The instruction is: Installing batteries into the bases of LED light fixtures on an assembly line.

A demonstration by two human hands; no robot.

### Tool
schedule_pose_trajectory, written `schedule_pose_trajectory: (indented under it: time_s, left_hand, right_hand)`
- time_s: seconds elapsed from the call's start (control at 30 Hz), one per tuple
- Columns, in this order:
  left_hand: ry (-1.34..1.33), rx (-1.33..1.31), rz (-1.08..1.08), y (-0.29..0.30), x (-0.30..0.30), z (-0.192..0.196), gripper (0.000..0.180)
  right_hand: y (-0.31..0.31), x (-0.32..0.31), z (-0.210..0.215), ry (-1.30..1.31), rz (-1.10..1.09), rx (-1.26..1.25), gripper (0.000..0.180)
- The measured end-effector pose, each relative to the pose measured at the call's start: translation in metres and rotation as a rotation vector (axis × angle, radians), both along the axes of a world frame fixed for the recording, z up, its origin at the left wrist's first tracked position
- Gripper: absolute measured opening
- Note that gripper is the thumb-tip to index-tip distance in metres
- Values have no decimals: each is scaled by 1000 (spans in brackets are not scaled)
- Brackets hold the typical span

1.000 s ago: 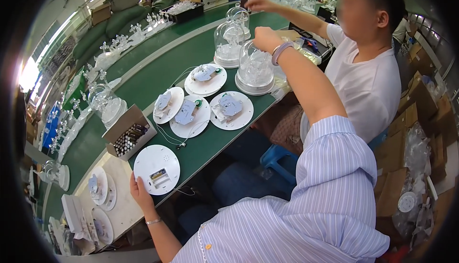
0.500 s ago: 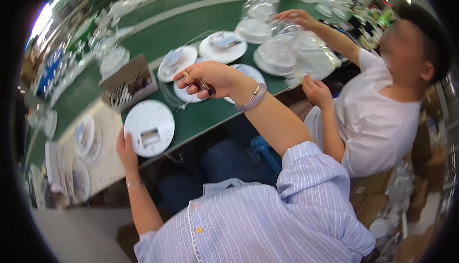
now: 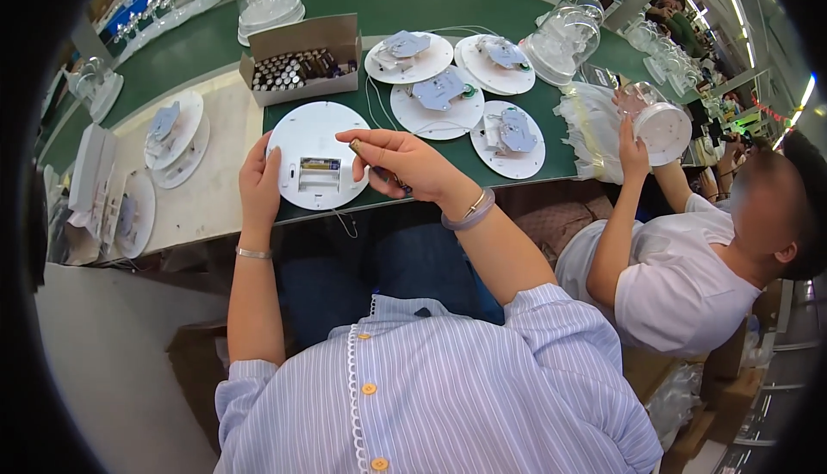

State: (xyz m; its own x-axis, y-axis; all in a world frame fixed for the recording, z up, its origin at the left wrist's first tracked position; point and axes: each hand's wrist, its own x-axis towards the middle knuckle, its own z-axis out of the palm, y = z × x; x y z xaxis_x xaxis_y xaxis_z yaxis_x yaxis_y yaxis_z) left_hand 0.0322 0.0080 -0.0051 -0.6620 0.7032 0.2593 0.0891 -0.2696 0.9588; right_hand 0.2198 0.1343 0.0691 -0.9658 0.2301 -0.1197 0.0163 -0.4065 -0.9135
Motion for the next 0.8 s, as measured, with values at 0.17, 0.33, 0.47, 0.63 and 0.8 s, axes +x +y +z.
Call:
schedule_pose_trajectory:
  time_s: [0.17, 0.33, 0.47, 0.63, 0.8]
  left_hand:
    - [260, -462, 163, -15, -1, 31, 32]
    - [217, -95, 106, -67, 12, 85, 29]
    - [-355, 763, -452, -151, 41, 155, 8]
    - [-141, 899, -1033, -139, 35, 180, 20]
    - [-109, 883, -1104, -136, 26, 177, 22]
  right_hand:
    - [-14, -10, -7, -196, -138, 175, 28]
    - [-13, 5, -12, -197, -228, 91, 26]
    - [-26, -3, -8, -212, -266, 17, 23]
    - [-27, 0, -4, -234, -273, 146, 22]
    - [-31, 6, 2, -186, -269, 15, 24]
